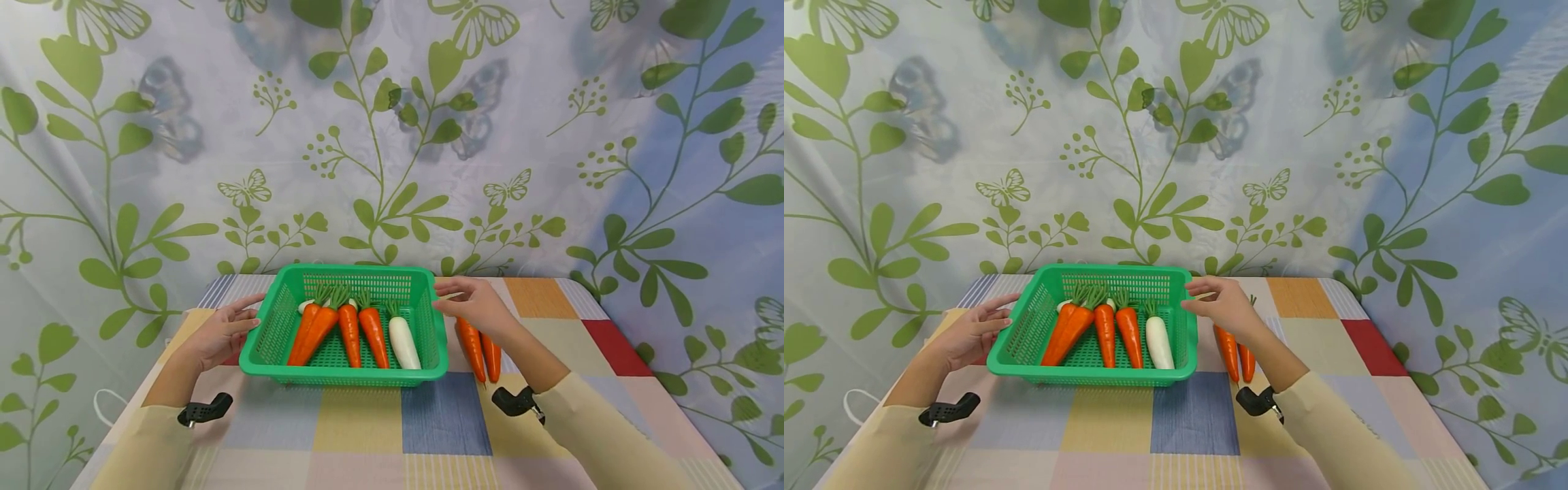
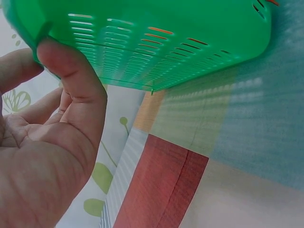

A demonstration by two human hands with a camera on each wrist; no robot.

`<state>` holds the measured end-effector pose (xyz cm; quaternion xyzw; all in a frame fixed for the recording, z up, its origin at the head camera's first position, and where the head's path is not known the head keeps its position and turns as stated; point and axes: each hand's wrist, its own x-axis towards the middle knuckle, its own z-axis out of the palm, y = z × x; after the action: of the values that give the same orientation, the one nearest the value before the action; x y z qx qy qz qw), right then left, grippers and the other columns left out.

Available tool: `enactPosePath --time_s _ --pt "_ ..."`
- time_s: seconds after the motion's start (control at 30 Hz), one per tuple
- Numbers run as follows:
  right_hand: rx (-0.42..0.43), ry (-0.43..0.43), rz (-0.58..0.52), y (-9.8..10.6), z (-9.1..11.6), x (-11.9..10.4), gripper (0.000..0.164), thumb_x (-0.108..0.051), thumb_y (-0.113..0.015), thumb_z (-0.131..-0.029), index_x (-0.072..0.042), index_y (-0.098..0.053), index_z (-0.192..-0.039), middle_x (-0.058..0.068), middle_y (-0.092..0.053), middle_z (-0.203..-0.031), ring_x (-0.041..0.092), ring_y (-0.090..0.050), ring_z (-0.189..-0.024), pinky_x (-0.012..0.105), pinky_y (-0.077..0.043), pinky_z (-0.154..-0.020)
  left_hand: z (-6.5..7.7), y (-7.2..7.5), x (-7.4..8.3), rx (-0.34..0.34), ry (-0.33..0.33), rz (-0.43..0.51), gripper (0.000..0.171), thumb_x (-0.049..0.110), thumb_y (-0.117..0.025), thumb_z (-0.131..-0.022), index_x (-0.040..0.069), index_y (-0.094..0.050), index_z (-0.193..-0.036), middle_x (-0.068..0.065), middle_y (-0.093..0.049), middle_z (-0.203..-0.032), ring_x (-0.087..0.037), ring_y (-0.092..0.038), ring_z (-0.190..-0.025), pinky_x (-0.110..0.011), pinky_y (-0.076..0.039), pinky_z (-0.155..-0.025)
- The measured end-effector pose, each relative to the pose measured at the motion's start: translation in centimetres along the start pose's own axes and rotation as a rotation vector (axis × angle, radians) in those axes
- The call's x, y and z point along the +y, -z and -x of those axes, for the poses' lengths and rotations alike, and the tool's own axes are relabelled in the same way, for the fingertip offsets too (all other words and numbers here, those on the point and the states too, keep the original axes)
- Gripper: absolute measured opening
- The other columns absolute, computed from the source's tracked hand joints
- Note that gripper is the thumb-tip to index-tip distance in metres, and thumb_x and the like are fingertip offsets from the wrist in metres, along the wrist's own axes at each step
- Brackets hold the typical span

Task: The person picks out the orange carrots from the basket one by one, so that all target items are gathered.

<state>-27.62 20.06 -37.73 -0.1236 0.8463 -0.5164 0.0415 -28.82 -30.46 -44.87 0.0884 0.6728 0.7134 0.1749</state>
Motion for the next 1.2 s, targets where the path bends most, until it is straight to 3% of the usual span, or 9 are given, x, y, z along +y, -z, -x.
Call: enactPosePath --time_s 0.17,0.4,0.7,1.0,1.2 --pt "-0.037 0.001 -0.052 -0.8 -0.3 -1.0 0.043 -0.028 -0.079 -0.091 -0.014 -0.068 -0.13 0.015 -0.064 -0.136 0.025 -0.068 -0.112 0.047 -0.059 -0.095 0.0 0.0 0.0 0.0 -0.002 -0.004 0.074 0.008 -0.057 -0.104 0.005 -0.013 -0.164 0.002 -0.063 -0.11 -0.01 -0.072 -0.097 -0.028 -0.062 -0.087" --pt "-0.085 -0.004 -0.087 -1.6 -1.5 -2.4 0.042 -0.025 -0.078 -0.092 -0.014 -0.068 -0.13 0.012 -0.065 -0.133 0.031 -0.069 -0.109 0.053 -0.057 -0.098 0.0 0.1 -0.1 -0.007 -0.009 -0.001 0.073 0.007 -0.056 -0.105 0.005 -0.013 -0.164 0.001 -0.064 -0.114 -0.012 -0.073 -0.1 -0.03 -0.062 -0.088" --pt "-0.175 -0.048 -0.086 -3.2 -3.5 -4.0 0.044 -0.025 -0.079 -0.091 -0.016 -0.068 -0.132 0.011 -0.064 -0.135 0.023 -0.071 -0.106 0.039 -0.06 -0.094 0.0 0.0 0.0 -0.013 -0.007 0.01 0.073 0.006 -0.055 -0.105 0.004 -0.012 -0.164 0.001 -0.065 -0.115 -0.012 -0.073 -0.1 -0.032 -0.062 -0.088" --pt "-0.275 -0.112 -0.065 -5.5 -5.5 -5.0 0.039 -0.022 -0.08 -0.09 -0.02 -0.071 -0.127 0.009 -0.065 -0.134 0.025 -0.069 -0.11 0.04 -0.06 -0.094 0.0 0.0 0.0 -0.024 -0.011 0.027 0.073 0.005 -0.054 -0.105 0.004 -0.01 -0.164 0.001 -0.066 -0.117 -0.013 -0.073 -0.102 -0.033 -0.062 -0.089" --pt "-0.332 -0.15 -0.089 -6.3 -6.7 -4.8 0.043 -0.02 -0.079 -0.091 -0.018 -0.068 -0.132 0.015 -0.06 -0.142 0.026 -0.068 -0.115 0.044 -0.059 -0.098 -0.1 0.1 -0.1 -0.014 -0.005 0.02 0.073 0.006 -0.055 -0.105 0.005 -0.011 -0.164 0.002 -0.066 -0.116 -0.012 -0.073 -0.102 -0.031 -0.062 -0.089"
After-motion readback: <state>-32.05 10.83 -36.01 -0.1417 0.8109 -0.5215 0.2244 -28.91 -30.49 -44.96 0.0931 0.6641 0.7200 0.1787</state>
